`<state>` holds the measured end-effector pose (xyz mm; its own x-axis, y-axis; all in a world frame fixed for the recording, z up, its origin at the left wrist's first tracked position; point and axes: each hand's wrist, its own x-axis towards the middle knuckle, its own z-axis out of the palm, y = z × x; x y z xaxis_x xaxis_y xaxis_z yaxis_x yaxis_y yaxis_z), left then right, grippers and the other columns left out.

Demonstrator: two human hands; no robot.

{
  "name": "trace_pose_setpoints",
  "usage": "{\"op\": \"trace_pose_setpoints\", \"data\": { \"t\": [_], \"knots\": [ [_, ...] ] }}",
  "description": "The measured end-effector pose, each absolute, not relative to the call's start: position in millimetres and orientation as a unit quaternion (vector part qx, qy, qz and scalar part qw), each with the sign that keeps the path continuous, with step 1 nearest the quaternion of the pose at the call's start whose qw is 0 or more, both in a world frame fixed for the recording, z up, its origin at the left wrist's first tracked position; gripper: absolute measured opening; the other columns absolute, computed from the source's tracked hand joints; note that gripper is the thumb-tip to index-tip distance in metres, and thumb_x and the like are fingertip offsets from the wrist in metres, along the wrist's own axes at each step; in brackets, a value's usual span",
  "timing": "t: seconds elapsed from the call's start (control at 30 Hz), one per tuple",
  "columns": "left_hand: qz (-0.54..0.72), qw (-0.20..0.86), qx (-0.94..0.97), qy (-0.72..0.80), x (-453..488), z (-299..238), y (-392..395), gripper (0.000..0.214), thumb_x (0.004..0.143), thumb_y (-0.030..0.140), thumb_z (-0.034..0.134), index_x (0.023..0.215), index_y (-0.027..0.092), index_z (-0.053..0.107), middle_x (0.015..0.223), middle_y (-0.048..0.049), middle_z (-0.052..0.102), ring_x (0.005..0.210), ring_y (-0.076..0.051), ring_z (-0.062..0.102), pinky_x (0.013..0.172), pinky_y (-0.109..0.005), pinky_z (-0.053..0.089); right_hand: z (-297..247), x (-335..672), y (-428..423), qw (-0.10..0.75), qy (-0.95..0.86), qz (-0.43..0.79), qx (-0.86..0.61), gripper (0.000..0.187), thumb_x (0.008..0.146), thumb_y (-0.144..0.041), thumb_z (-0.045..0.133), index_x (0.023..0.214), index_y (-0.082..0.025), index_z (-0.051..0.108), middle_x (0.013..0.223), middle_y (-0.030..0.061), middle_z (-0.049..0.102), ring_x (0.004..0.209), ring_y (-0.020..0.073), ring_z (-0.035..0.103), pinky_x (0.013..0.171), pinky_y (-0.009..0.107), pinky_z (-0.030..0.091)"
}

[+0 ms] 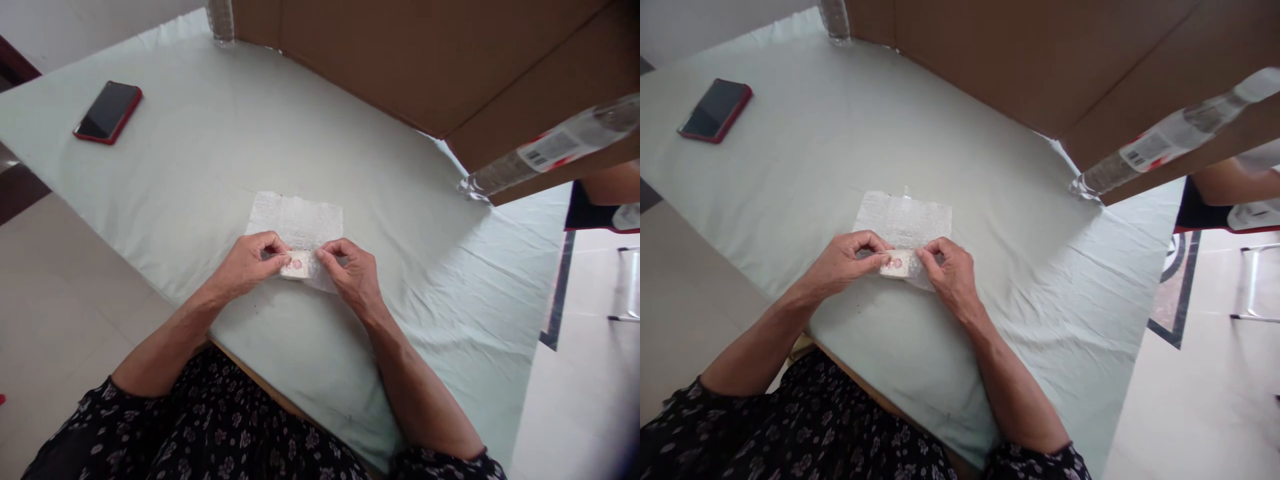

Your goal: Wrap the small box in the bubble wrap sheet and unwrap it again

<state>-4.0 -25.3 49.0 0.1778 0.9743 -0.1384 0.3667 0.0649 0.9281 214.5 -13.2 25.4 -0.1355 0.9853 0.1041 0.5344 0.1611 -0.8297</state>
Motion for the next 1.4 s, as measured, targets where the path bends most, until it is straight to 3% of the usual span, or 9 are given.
{"op": "trace_pose_setpoints", "data": {
  "t": [0.17,0.27,0.47,0.67,0.73,0.87,1.07,1.3,1.4],
  "knots": [
    [0.310,0.474,0.612,0.552,-4,50,-24,0.009,0.080,0.027,0.067,0.081,0.018,0.070,0.084,-0.0008,0.074,0.079,-0.015,0.064,0.070,-0.025,0.047,41,222,-24,0.383,-0.742,0.098,-0.541,0.007,0.093,-0.029,0.062,0.090,-0.023,0.064,0.096,0.0049,0.076,0.093,0.0231,0.068,0.086,0.039,0.046],
    [0.316,0.473,0.607,0.555,-3,49,-25,0.010,0.080,0.028,0.067,0.082,0.018,0.069,0.082,-0.0004,0.072,0.077,-0.014,0.063,0.070,-0.025,0.047,55,216,-41,0.387,-0.789,0.009,-0.477,0.004,0.094,-0.021,0.062,0.094,-0.024,0.065,0.095,0.0044,0.077,0.091,0.0218,0.068,0.086,0.039,0.044],
    [0.319,0.467,0.626,0.537,-4,48,-23,0.013,0.082,0.030,0.063,0.084,0.018,0.067,0.081,-0.0006,0.069,0.078,-0.015,0.062,0.072,-0.026,0.048,42,194,-54,0.299,-0.878,0.024,-0.373,0.024,0.097,-0.014,0.056,0.119,-0.019,0.065,0.116,0.0085,0.076,0.110,0.0217,0.065,0.090,0.036,0.046],
    [0.307,0.398,0.653,0.567,-24,53,-37,0.041,0.080,0.030,0.065,0.120,0.021,0.063,0.118,-0.0066,0.070,0.107,-0.021,0.064,0.085,-0.031,0.051,33,189,-51,0.252,-0.887,0.004,-0.388,0.027,0.098,-0.016,0.056,0.124,-0.017,0.063,0.120,0.0087,0.074,0.113,0.0221,0.061,0.091,0.037,0.040],
    [0.290,0.382,0.648,0.592,-30,54,-43,0.045,0.081,0.029,0.063,0.125,0.021,0.061,0.109,-0.0047,0.072,0.090,-0.018,0.065,0.075,-0.029,0.050,35,188,-52,0.231,-0.890,0.001,-0.394,0.027,0.097,-0.018,0.058,0.124,-0.019,0.063,0.120,0.0082,0.073,0.113,0.0225,0.059,0.091,0.037,0.039],
    [0.282,0.341,0.618,0.650,-31,48,-43,0.032,0.085,0.031,0.056,0.113,0.019,0.066,0.074,0.0022,0.064,0.057,-0.012,0.050,0.060,-0.026,0.043,37,184,-52,0.194,-0.891,-0.012,-0.410,0.028,0.096,-0.022,0.060,0.125,-0.022,0.062,0.120,0.0080,0.070,0.112,0.0234,0.056,0.091,0.038,0.035],
    [0.286,0.248,0.617,0.690,-32,41,-42,0.029,0.086,0.038,0.059,0.107,0.020,0.067,0.068,0.0029,0.062,0.058,-0.013,0.050,0.063,-0.027,0.042,34,178,-48,0.183,-0.891,-0.048,-0.412,0.025,0.099,-0.023,0.055,0.123,-0.025,0.062,0.115,0.0061,0.069,0.106,0.0223,0.053,0.088,0.038,0.033],
    [0.265,0.296,0.557,0.730,-45,51,-60,0.056,0.082,0.057,0.064,0.119,0.016,0.066,0.090,-0.0058,0.075,0.074,-0.019,0.066,0.071,-0.031,0.051,34,177,-42,0.166,-0.898,-0.081,-0.399,0.022,0.098,-0.020,0.054,0.117,-0.027,0.063,0.110,0.0062,0.068,0.100,0.0234,0.050,0.084,0.040,0.033],
    [0.240,0.314,0.551,0.735,-39,51,-59,0.064,0.081,0.059,0.065,0.126,0.014,0.065,0.087,-0.0061,0.075,0.075,-0.021,0.067,0.072,-0.032,0.052,36,176,-40,0.156,-0.902,-0.087,-0.394,0.020,0.098,-0.021,0.054,0.115,-0.028,0.063,0.107,0.0057,0.068,0.097,0.0230,0.049,0.083,0.040,0.032]
  ]
}}
